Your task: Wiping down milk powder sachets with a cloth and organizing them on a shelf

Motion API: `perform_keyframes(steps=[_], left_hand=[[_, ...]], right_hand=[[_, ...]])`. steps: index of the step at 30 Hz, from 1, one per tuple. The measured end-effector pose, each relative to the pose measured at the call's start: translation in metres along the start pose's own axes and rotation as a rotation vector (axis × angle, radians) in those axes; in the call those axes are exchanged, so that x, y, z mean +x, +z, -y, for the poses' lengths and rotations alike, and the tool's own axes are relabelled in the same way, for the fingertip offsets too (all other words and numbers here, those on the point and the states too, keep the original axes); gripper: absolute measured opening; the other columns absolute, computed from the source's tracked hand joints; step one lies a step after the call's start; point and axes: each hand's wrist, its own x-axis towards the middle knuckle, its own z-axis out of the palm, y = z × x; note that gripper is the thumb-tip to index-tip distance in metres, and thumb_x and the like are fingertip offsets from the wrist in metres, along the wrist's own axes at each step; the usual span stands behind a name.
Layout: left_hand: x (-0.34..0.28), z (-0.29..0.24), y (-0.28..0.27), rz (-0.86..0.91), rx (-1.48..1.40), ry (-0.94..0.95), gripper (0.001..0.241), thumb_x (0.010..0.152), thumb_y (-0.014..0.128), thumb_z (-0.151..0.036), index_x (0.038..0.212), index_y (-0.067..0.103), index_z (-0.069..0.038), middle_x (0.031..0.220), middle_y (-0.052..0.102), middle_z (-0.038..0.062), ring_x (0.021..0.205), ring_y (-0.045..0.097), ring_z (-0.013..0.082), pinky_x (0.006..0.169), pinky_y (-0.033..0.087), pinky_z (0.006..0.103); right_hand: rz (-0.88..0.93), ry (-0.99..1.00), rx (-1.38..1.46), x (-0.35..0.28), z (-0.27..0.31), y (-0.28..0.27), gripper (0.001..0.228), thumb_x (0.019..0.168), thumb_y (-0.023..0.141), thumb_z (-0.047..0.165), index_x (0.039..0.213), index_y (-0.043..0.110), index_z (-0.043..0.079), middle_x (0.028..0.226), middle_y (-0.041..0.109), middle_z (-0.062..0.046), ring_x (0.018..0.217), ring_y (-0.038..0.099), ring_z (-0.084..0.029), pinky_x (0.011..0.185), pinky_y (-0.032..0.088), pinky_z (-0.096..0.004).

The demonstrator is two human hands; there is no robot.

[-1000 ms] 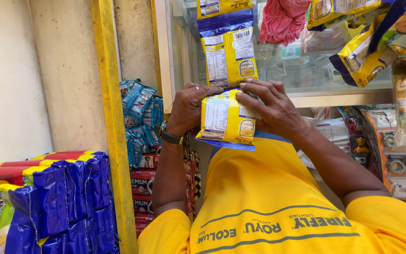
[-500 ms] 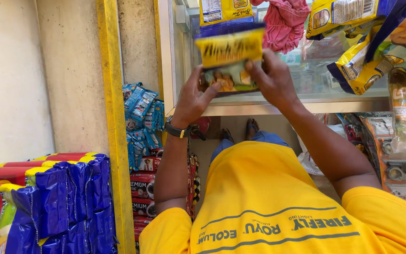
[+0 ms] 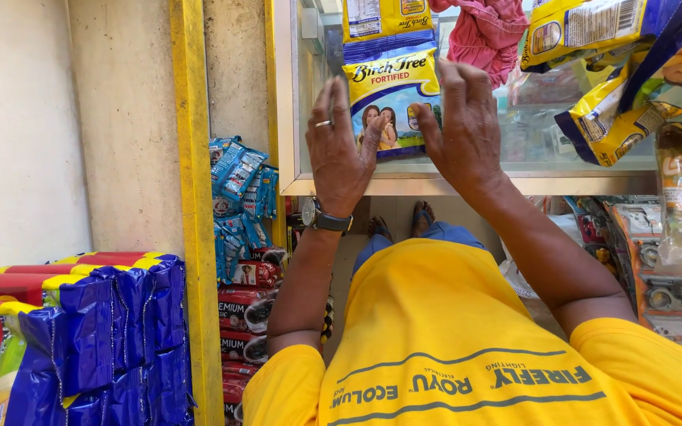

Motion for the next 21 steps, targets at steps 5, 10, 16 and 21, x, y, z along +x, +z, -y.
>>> perform_keyframes(steps=[5,10,16,21], left_hand=[[0.008,0.002,0.02,0.077,0.083,0.197,0.065,0.13,0.03,-0.059,0.186,0.015,-0.029,0.194,0.007,-0.005,0.185,0.005,0.0263,0.152,0.021,0.0636],[0.012,0.011,0.036,0.208,0.03,0.154,0.064,0.128,0.038,-0.047,0.184,0.017,-0.023,0.192,0.011,0.0,0.181,0.005,0.0302,0.149,0.013,0.0601],[0.018,0.014,0.039,0.243,-0.036,0.137,0.062,0.128,0.042,-0.04,0.183,0.018,-0.023,0.192,0.013,-0.001,0.181,0.005,0.0303,0.148,0.013,0.0599],[0.018,0.018,0.042,0.247,-0.061,0.127,0.062,0.126,0.042,-0.04,0.182,0.021,-0.024,0.191,0.015,0.0,0.18,0.006,0.031,0.146,0.011,0.0604]], right_hand=[[0.013,-0.227,0.028,0.021,0.009,0.001,0.072,0.126,0.041,0.06,0.177,0.036,0.009,0.182,0.029,-0.018,0.171,0.029,-0.039,0.135,0.04,-0.059],[0.22,-0.213,-0.089,0.023,-0.001,0.03,0.08,0.122,0.028,0.064,0.178,0.038,0.007,0.185,0.024,-0.012,0.17,0.012,-0.035,0.133,0.027,-0.059],[0.356,-0.116,0.008,0.028,-0.002,0.032,0.087,0.118,0.023,0.067,0.179,0.028,0.005,0.186,0.015,-0.015,0.171,0.004,-0.035,0.138,0.011,-0.054],[0.351,-0.117,0.036,0.03,-0.002,0.034,0.086,0.119,0.024,0.065,0.176,0.033,0.001,0.184,0.021,-0.018,0.169,0.007,-0.037,0.137,0.013,-0.056]])
